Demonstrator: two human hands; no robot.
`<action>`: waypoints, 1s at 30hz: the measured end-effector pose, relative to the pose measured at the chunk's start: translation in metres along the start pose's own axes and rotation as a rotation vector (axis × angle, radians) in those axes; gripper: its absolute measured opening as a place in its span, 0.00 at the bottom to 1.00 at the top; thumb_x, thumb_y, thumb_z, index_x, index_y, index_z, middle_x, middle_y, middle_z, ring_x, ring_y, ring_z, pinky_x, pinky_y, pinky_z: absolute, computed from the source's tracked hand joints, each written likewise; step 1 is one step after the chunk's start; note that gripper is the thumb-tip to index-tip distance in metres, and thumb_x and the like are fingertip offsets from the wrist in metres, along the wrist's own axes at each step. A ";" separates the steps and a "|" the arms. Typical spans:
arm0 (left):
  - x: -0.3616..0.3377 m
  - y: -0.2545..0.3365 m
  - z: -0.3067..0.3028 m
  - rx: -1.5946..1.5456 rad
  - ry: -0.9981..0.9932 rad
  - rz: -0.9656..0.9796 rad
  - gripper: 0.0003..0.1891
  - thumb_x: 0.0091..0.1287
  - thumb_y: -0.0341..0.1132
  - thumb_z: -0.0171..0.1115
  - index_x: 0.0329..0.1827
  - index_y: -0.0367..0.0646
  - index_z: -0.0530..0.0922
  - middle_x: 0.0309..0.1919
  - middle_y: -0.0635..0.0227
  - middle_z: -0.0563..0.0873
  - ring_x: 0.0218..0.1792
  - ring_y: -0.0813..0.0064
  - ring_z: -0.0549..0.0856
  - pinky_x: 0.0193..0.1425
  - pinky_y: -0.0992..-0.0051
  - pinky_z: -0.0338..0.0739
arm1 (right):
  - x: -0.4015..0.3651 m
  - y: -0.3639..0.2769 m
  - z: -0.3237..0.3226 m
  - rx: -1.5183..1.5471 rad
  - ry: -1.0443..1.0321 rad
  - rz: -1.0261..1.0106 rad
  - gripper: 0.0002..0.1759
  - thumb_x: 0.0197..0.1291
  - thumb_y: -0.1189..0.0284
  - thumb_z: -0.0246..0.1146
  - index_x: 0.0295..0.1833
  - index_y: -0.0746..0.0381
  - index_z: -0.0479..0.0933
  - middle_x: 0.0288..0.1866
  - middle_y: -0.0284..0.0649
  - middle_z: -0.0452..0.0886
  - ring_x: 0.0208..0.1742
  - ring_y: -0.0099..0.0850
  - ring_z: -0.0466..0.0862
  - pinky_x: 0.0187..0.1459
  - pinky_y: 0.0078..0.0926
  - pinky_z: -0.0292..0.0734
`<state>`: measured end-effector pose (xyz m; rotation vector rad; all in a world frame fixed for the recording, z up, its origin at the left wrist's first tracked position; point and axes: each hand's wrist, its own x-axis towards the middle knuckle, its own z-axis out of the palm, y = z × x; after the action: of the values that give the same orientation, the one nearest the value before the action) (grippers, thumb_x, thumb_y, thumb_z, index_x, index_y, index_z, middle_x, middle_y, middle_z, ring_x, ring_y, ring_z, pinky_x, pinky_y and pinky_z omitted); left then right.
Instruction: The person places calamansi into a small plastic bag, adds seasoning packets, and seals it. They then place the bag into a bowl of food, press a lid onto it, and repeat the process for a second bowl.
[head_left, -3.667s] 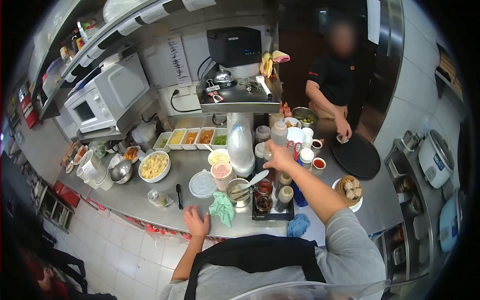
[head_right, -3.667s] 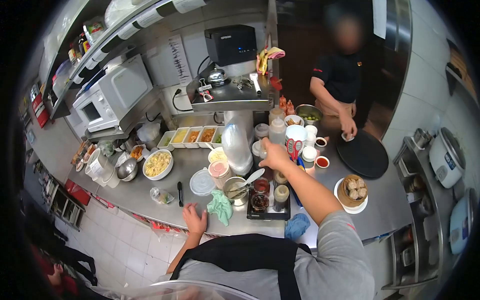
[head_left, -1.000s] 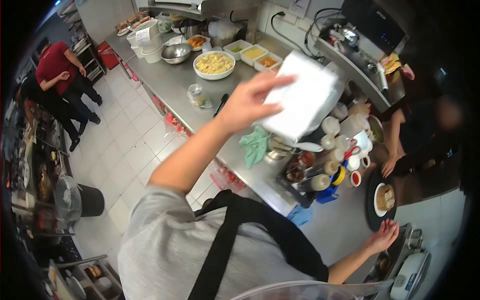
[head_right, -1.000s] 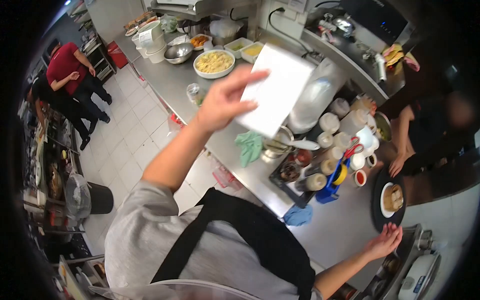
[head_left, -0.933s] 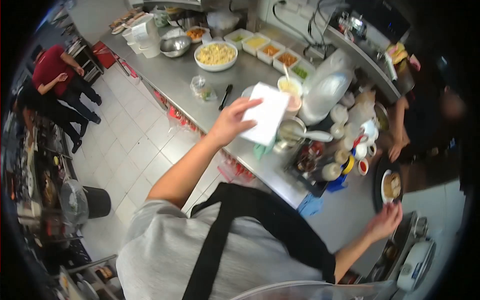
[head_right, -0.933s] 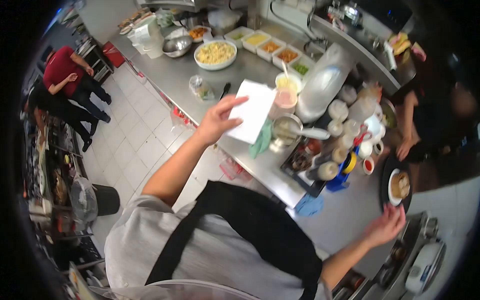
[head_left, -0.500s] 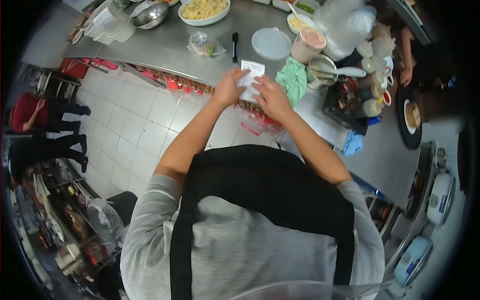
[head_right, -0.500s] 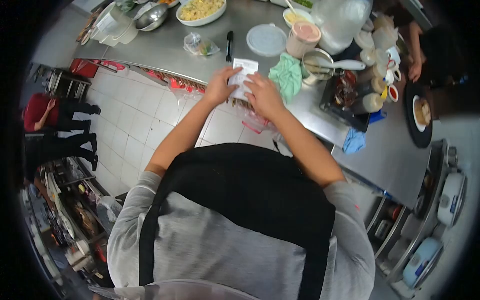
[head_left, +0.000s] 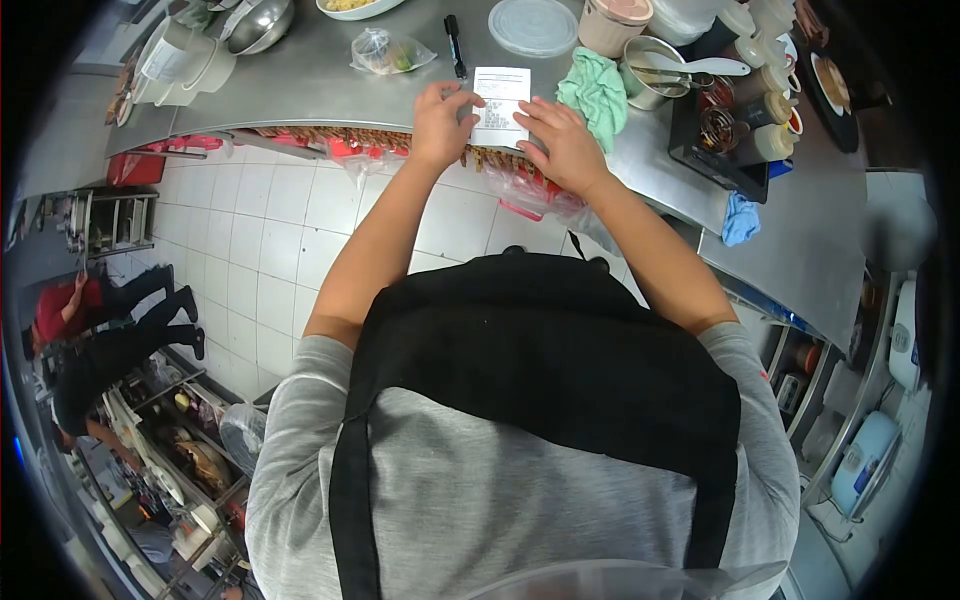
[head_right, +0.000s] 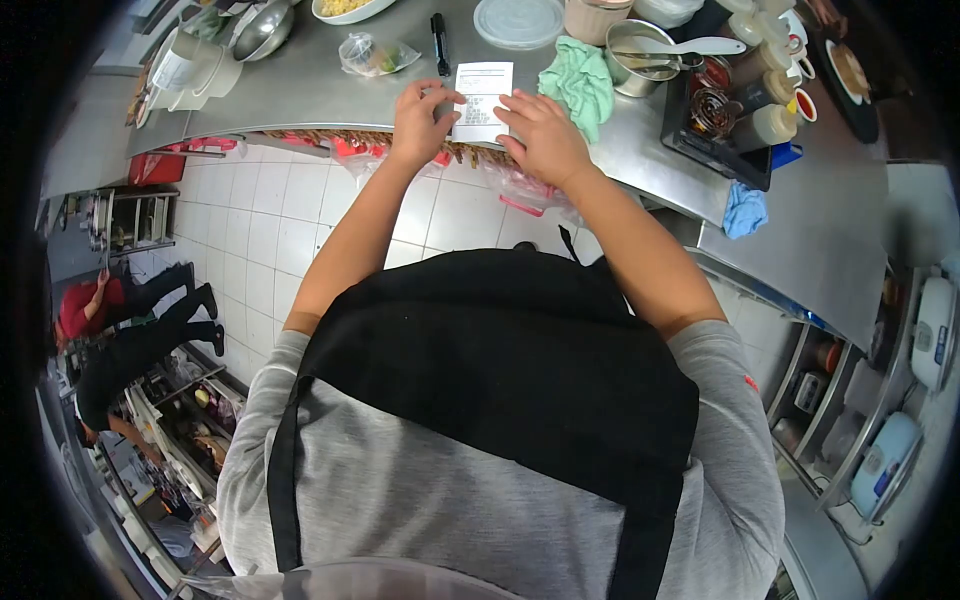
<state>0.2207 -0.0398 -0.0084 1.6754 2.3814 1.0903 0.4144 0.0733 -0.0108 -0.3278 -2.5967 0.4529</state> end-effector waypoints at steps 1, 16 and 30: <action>0.000 0.001 0.000 0.010 -0.006 0.004 0.14 0.50 0.27 0.69 0.39 0.54 0.84 0.52 0.59 0.75 0.54 0.54 0.73 0.58 0.63 0.69 | -0.001 0.000 0.000 -0.002 0.002 0.000 0.21 0.57 0.65 0.64 0.57 0.57 0.77 0.63 0.37 0.74 0.67 0.36 0.69 0.67 0.39 0.60; -0.005 0.016 -0.009 0.374 -0.064 -0.049 0.12 0.54 0.41 0.69 0.42 0.62 0.83 0.57 0.68 0.71 0.59 0.64 0.69 0.56 0.61 0.69 | 0.000 -0.002 -0.001 -0.028 -0.031 0.014 0.22 0.58 0.65 0.63 0.59 0.56 0.75 0.65 0.37 0.72 0.69 0.37 0.67 0.68 0.41 0.60; -0.009 0.021 -0.010 0.440 -0.036 -0.029 0.11 0.51 0.42 0.70 0.39 0.61 0.84 0.55 0.70 0.72 0.59 0.66 0.70 0.56 0.58 0.67 | 0.001 -0.004 -0.001 -0.042 -0.012 0.008 0.21 0.56 0.66 0.64 0.57 0.57 0.77 0.63 0.37 0.74 0.67 0.36 0.69 0.67 0.39 0.61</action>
<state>0.2376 -0.0493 0.0073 1.7410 2.7593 0.5483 0.4138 0.0706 -0.0078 -0.3509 -2.6202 0.4044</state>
